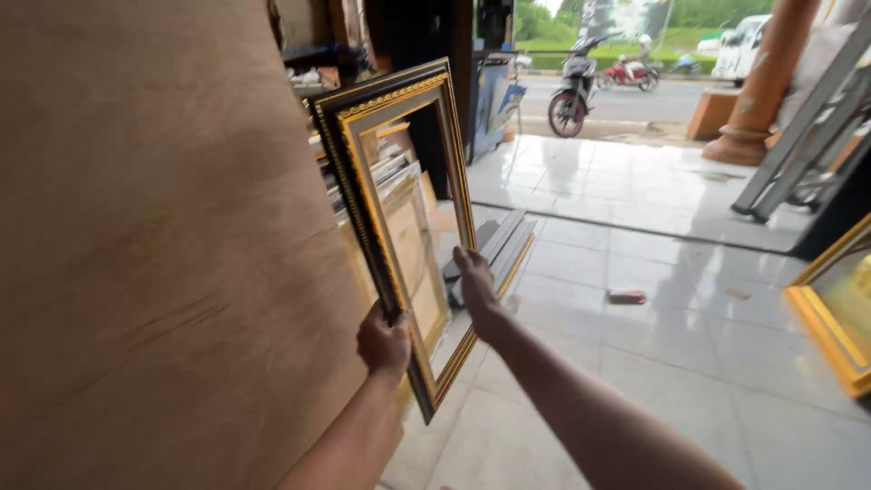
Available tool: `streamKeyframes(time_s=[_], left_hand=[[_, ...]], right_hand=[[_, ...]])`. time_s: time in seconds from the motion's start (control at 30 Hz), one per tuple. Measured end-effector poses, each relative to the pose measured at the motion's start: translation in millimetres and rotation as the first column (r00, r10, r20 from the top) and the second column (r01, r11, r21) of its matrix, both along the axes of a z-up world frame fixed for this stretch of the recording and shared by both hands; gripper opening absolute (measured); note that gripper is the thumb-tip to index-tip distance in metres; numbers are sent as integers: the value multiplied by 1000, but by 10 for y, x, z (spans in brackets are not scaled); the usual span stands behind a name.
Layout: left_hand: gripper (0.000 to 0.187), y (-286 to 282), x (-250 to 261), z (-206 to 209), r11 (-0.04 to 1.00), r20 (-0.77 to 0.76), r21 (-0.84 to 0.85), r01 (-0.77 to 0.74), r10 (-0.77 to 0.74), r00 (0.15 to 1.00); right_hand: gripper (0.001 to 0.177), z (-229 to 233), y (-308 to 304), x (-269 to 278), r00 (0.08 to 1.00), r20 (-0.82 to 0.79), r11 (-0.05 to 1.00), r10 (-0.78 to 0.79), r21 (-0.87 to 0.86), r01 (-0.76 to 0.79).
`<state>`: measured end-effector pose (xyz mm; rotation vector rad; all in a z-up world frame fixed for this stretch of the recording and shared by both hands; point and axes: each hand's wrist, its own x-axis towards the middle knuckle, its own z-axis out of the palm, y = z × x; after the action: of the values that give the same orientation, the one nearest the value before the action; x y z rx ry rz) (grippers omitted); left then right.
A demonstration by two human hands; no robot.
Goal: Applying glue to the mitered corners of a wooden frame and holding them together to assemble the frame.
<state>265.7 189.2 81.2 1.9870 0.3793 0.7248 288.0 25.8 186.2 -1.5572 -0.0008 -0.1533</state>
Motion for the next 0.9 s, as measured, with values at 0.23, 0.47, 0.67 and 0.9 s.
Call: streamKeyframes(time_s=[0.23, 0.47, 0.67, 0.9], left_hand=[[7, -33, 573, -621, 994, 70, -36, -107, 109, 992], [25, 54, 1219, -946, 959, 116, -56, -279, 283, 952], [39, -60, 1328, -803, 911, -82, -142, -387, 379, 922], [42, -262, 1412, -389, 840, -258, -306, -449, 381, 888]], right_hand=[[105, -125, 238, 416, 990, -83, 993, 115, 34, -113], [99, -113, 330, 209, 976, -99, 981, 193, -3, -194], [90, -248, 254, 152, 979, -144, 990, 144, 11, -144], [89, 13, 14, -165, 980, -166, 993, 112, 57, -104]])
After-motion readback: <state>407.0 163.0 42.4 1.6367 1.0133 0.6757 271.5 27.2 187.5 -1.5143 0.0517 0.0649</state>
